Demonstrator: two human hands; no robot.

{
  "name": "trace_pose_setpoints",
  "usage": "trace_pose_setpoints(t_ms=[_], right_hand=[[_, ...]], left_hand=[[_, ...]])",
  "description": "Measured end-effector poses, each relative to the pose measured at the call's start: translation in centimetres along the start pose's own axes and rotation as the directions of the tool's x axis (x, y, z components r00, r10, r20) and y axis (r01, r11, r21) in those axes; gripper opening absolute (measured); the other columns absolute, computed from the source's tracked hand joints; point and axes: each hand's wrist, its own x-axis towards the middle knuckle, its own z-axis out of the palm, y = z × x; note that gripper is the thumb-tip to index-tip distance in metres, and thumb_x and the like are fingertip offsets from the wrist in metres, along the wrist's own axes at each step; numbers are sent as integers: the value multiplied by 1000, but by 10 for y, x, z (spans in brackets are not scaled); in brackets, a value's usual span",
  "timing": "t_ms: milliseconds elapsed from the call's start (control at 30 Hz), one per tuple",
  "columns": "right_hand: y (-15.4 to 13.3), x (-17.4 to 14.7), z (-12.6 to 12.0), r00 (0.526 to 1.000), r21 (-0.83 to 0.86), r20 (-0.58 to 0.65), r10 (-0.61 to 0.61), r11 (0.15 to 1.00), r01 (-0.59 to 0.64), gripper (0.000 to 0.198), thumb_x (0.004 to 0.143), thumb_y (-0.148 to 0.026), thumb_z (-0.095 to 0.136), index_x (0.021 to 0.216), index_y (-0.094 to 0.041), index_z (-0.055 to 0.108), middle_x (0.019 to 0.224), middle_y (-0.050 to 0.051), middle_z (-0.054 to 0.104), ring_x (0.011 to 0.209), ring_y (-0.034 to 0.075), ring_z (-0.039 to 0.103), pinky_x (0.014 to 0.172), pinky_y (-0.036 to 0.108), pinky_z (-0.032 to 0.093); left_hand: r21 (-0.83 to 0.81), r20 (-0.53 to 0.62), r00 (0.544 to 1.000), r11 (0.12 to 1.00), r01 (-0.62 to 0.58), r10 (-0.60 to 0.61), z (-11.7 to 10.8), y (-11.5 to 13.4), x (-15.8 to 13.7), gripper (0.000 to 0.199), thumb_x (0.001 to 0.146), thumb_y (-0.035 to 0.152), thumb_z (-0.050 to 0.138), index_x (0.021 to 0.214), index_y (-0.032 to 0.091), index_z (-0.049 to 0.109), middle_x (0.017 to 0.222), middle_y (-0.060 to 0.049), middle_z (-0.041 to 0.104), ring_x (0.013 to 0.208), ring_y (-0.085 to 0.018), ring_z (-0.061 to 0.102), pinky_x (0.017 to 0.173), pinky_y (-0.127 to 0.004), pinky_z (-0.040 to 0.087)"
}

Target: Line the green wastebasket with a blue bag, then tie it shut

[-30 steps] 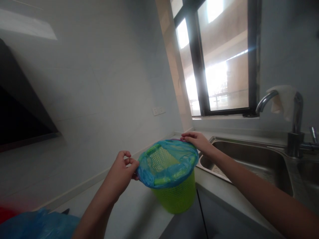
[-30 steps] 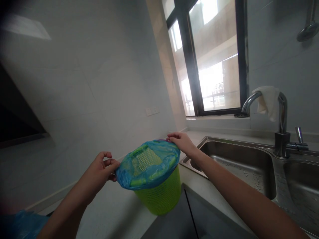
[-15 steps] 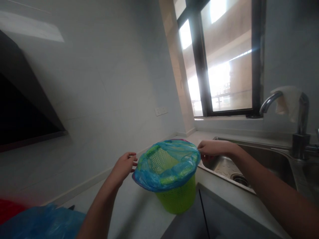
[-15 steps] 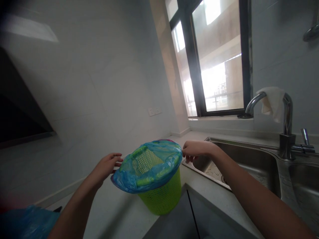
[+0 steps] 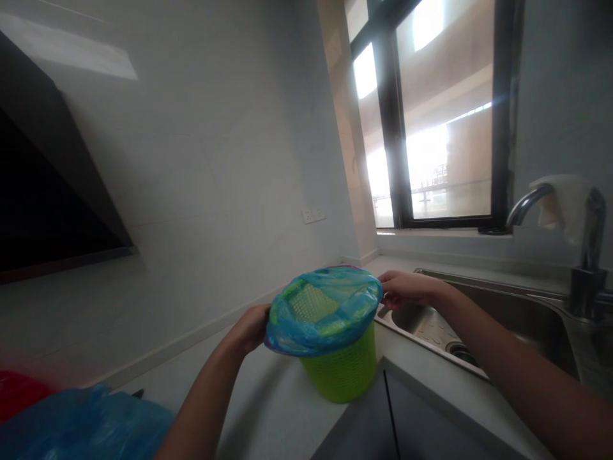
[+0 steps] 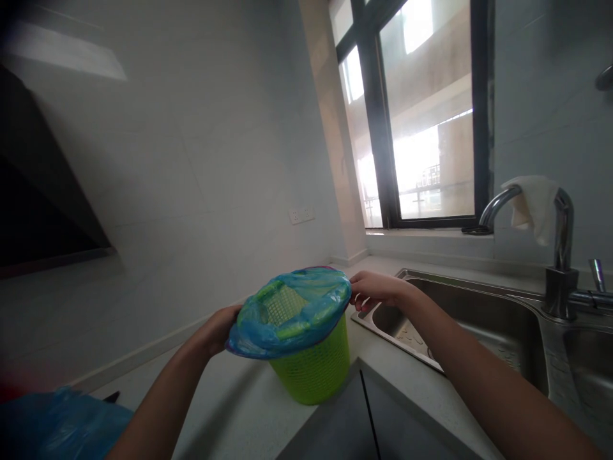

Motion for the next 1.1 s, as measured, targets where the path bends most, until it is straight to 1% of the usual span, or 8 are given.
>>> trace_pose_setpoints(t_ms=[100, 233, 333, 400, 567, 733, 867, 1100], right_hand=[[-4, 6, 11, 954, -22, -297, 27, 999, -35, 27, 86, -32, 56, 67, -14, 61, 65, 8, 67, 52, 13, 59, 50, 23, 49], [-8, 12, 17, 758, -268, -638, -139, 962, -49, 21, 87, -31, 55, 76, -15, 61, 51, 5, 62, 46, 15, 59, 49, 25, 43], [-9, 12, 15, 629, -335, -745, -221, 940, -65, 18, 82, -25, 60, 96, -14, 62, 54, 3, 64, 50, 16, 61, 52, 25, 42], [-11, 10, 13, 607, -283, -769, -200, 958, -44, 26, 80, -25, 62, 104, -13, 60, 56, 3, 64, 51, 17, 61, 51, 25, 41], [-24, -2, 19, 745, -7, -660, -95, 993, 121, 35, 79, -23, 67, 111, -14, 55, 46, -4, 54, 42, 13, 50, 42, 23, 38], [-33, -13, 32, 881, 366, -461, -110, 881, 302, 28, 82, -14, 66, 107, -15, 55, 51, -3, 56, 46, 9, 51, 44, 18, 43], [-34, -11, 39, 912, 618, -368, -183, 684, 387, 27, 81, -7, 68, 104, -14, 57, 62, -1, 60, 54, 8, 58, 52, 16, 52], [-40, -4, 43, 930, 896, -325, -170, 260, 361, 25, 83, 6, 54, 100, -11, 61, 74, 3, 65, 64, 8, 65, 66, 14, 58]], left_hand=[[-37, 17, 1000, 999, 20, -20, 0, -4, 7, 17, 67, 29, 72, 73, 13, 70, 72, -8, 71, 63, -19, 62, 61, -29, 52], [-74, -67, 998, 997, -1, -4, 2, -10, 17, 14, 64, 26, 73, 67, 14, 66, 59, -2, 62, 52, -14, 54, 51, -25, 45], [-106, -98, 993, 992, -69, 59, 8, -11, 18, 18, 59, 25, 75, 69, 13, 67, 64, -4, 64, 56, -14, 55, 52, -25, 46], [-76, -155, 977, 984, -160, 147, 12, -11, 16, 23, 58, 29, 76, 70, 12, 66, 61, -2, 61, 53, -12, 52, 50, -24, 43], [104, -260, 922, 958, -269, 287, 19, -4, 3, 32, 65, 46, 72, 66, 15, 62, 45, 8, 37, 39, -8, 30, 41, -21, 23], [383, -255, 859, 862, -331, 443, 20, 4, -9, 34, 69, 47, 69, 74, 14, 70, 51, 2, 51, 44, -11, 40, 43, -23, 28], [434, -230, 821, 810, -394, 522, 25, 9, -19, 32, 70, 47, 68, 71, 15, 69, 58, -1, 59, 51, -13, 47, 47, -23, 33], [219, -231, 922, 940, -261, 310, 25, 26, -37, 30, 63, 42, 68, 52, 18, 54, 49, 3, 46, 46, -11, 39, 45, -24, 31]])
